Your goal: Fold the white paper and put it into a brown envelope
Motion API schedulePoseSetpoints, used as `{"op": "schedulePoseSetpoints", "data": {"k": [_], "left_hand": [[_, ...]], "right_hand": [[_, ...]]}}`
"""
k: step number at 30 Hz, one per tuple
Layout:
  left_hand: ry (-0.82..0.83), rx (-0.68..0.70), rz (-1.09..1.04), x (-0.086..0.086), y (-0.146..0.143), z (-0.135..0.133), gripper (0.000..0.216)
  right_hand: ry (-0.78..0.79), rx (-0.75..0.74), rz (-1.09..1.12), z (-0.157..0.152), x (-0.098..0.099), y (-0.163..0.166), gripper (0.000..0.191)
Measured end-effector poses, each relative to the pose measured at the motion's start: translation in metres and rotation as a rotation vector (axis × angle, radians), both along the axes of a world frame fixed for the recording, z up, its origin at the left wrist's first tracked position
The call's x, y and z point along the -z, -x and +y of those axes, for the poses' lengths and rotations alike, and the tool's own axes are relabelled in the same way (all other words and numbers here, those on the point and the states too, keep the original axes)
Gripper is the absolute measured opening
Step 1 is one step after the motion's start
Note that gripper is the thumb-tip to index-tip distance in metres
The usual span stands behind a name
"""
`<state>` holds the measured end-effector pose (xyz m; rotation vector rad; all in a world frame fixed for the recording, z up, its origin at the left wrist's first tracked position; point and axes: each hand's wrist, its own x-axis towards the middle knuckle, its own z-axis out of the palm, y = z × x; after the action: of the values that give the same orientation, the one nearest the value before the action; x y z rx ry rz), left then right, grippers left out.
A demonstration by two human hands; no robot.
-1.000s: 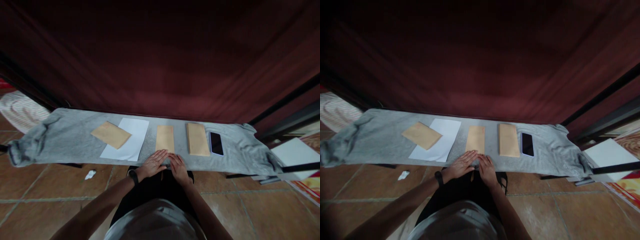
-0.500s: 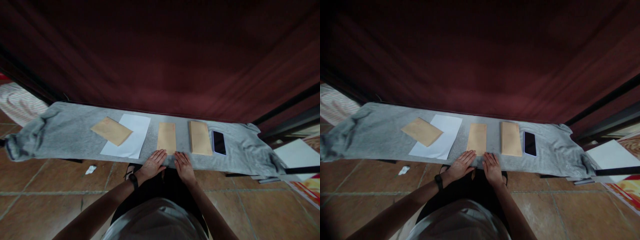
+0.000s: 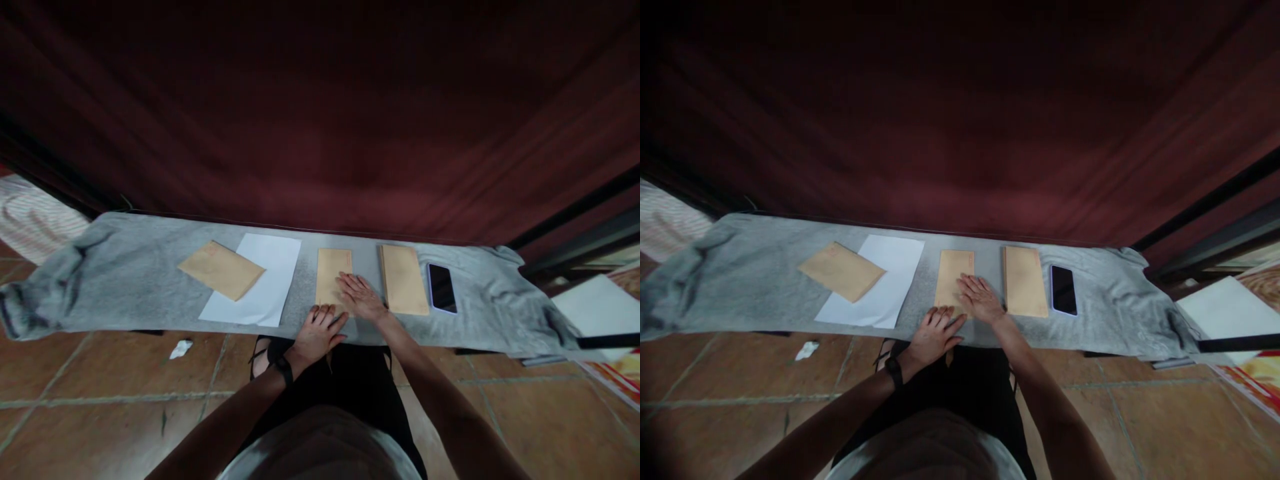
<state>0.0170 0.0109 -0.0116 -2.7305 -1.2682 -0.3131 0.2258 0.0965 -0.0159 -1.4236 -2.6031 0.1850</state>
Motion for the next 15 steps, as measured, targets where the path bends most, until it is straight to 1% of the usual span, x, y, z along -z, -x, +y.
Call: {"op": "schedulePoseSetpoints", "data": {"k": [4,8,12,15], "left_hand": [[-0.014,0.011,-0.011,0.004,0.001,0.001,0.053],[-0.034,0.04,-0.018,0.008,0.001,0.003,0.054],[-0.032,0.054,-0.031,0.01,0.002,0.004,0.054],[-0.013,0.048,-0.043,0.009,0.002,0.003,0.054]], "right_hand": [[0.009,0.059,-0.019,0.027,0.001,0.002,0.056],[0.013,0.128,-0.007,0.041,0.002,0.007,0.058],[0.001,0.189,0.008,0.04,0.002,0.011,0.058],[-0.022,0.204,0.034,0.027,0.004,0.011,0.058]]}}
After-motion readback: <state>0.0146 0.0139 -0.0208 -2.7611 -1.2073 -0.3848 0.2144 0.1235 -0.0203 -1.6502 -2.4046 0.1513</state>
